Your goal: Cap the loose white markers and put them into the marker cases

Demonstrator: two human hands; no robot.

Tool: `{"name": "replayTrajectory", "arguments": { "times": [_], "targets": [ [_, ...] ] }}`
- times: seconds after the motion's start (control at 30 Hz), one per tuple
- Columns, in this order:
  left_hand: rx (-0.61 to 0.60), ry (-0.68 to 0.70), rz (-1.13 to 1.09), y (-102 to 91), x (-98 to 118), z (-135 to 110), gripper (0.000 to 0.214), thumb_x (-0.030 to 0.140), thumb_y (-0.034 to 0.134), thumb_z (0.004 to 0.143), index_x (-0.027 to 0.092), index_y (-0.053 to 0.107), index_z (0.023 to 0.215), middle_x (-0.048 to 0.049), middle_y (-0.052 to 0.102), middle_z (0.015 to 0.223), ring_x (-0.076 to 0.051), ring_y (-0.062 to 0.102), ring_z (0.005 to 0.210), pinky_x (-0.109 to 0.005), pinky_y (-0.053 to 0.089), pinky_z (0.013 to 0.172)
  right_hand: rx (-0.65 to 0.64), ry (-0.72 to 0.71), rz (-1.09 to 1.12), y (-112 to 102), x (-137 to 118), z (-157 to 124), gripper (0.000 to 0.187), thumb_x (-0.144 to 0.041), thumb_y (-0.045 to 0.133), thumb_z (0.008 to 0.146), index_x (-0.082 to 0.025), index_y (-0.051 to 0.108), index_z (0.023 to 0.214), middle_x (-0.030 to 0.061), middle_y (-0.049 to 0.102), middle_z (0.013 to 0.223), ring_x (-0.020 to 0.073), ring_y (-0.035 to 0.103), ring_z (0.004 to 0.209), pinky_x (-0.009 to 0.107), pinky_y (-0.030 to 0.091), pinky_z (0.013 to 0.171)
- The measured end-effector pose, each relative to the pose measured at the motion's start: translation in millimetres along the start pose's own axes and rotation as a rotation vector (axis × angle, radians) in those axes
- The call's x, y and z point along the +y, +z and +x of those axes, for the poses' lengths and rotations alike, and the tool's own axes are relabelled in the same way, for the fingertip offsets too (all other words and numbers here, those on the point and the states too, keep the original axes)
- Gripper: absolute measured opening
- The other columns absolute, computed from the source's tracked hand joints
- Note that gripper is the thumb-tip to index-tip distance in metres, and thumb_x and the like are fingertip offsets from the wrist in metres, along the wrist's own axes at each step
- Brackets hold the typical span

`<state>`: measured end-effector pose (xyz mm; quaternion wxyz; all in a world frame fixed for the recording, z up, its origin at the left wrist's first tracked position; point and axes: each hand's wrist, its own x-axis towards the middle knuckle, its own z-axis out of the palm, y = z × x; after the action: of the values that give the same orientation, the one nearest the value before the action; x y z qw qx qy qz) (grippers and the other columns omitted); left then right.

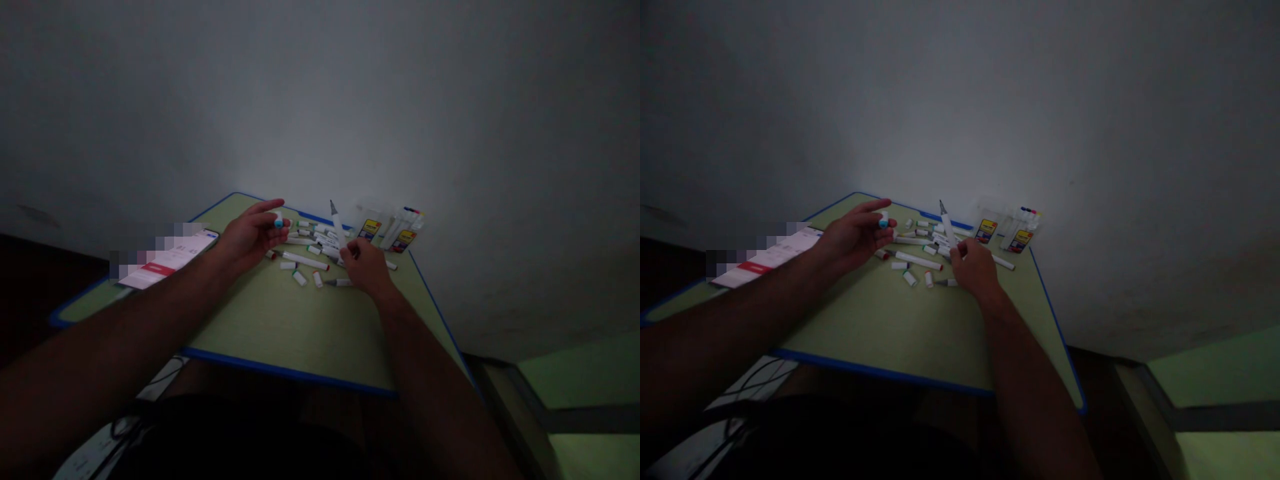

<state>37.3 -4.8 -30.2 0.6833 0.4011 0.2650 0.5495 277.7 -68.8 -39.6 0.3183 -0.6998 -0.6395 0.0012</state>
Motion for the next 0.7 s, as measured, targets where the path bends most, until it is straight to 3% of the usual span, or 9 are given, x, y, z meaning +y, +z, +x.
{"name": "replayTrajectory", "arguments": {
  "times": [0.17,0.33,0.53,0.7],
  "targets": [
    [0.046,-0.033,0.028,2.0,0.3,-0.9,0.029,0.009,0.061,0.077,0.014,0.064,0.106,-0.0056,0.07,0.08,-0.011,0.065,0.06,-0.023,0.057,0.06,0.001,0.004,0.034,-0.9,-1.1,0.4,0.016,-0.033,0.057,0.085,-0.019,0.063,0.082,0.0029,0.067,0.078,0.0159,0.057,0.069,0.029,0.039,0.066],
    [0.064,-0.037,0.08,4.4,2.0,-2.0,0.022,0.011,0.06,0.077,0.015,0.063,0.099,-0.005,0.069,0.077,-0.012,0.063,0.058,-0.024,0.055,0.057,-0.035,0.049,0.213,-0.6,-1.6,2.7,0.017,-0.034,0.06,0.081,-0.019,0.062,0.075,0.0016,0.066,0.073,0.0153,0.058,0.068,0.029,0.041,0.066],
    [0.08,-0.037,0.109,5.1,1.7,-2.5,0.02,0.012,0.059,0.077,0.015,0.063,0.096,-0.0039,0.066,0.071,-0.011,0.059,0.051,-0.022,0.05,0.049,-0.221,0.266,0.785,0.0,-5.3,3.8,0.019,-0.037,0.064,0.073,-0.018,0.061,0.075,-0.0056,0.05,0.052,0.0084,0.039,0.043,0.023,0.03,0.043],
    [0.073,-0.015,0.138,4.0,0.2,-1.9,0.021,0.013,0.061,0.075,0.015,0.062,0.095,-0.0034,0.065,0.071,-0.01,0.056,0.049,-0.021,0.046,0.045,-0.246,0.392,1.102,-4.7,-8.1,5.3,0.026,-0.025,0.064,0.067,-0.015,0.063,0.091,-0.0011,0.063,0.062,0.0057,0.037,0.041,0.019,0.025,0.038]
  ]
}}
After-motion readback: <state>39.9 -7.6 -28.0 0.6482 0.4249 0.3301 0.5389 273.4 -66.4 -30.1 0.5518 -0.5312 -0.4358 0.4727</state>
